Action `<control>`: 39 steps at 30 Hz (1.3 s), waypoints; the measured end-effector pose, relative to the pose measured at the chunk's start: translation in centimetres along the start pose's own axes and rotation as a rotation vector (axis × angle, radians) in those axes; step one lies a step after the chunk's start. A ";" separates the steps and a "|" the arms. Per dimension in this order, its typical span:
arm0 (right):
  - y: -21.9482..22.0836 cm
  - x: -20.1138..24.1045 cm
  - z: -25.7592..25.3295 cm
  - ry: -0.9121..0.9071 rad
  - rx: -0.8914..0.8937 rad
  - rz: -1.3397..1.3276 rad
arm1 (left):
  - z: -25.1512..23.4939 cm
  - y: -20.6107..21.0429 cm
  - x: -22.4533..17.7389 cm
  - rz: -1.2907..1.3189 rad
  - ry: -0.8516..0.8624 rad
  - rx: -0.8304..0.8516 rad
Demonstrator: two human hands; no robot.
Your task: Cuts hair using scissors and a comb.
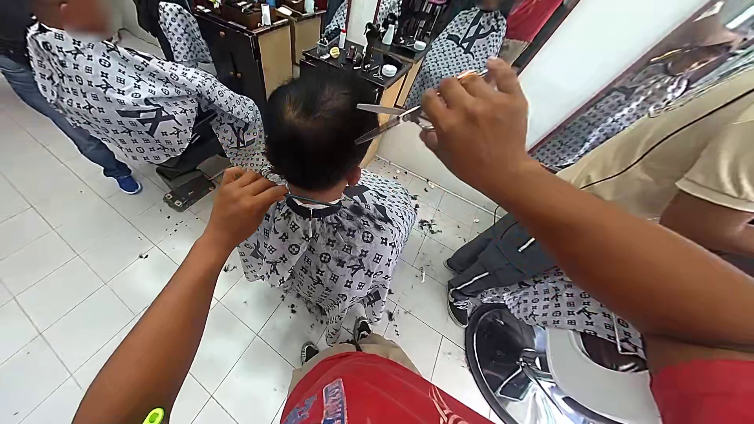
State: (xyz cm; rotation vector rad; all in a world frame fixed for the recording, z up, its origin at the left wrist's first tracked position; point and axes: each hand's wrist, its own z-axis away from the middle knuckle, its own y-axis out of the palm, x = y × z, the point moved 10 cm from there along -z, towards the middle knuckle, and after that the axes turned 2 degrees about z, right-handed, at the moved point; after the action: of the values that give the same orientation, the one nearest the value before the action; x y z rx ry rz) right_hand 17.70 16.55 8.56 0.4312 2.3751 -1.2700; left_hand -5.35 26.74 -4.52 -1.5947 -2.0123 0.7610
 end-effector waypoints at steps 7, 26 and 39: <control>2.8 5.6 -0.3 -0.229 -0.020 -0.080 | -4.5 -6.0 0.1 0.117 -0.274 -0.386; 15.1 -13.7 -0.9 0.219 -0.156 -0.904 | -9.3 -0.3 -7.6 -0.329 -0.587 -0.073; 17.2 -6.0 -7.0 -0.354 -0.149 -0.782 | -9.5 -2.1 -11.1 -0.486 -0.897 -0.317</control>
State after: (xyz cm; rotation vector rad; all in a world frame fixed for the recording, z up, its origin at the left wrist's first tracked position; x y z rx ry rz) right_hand 29.20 31.22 2.76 -0.7827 2.3541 -1.2943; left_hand 1.86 16.89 3.73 -0.8496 -3.1195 1.1120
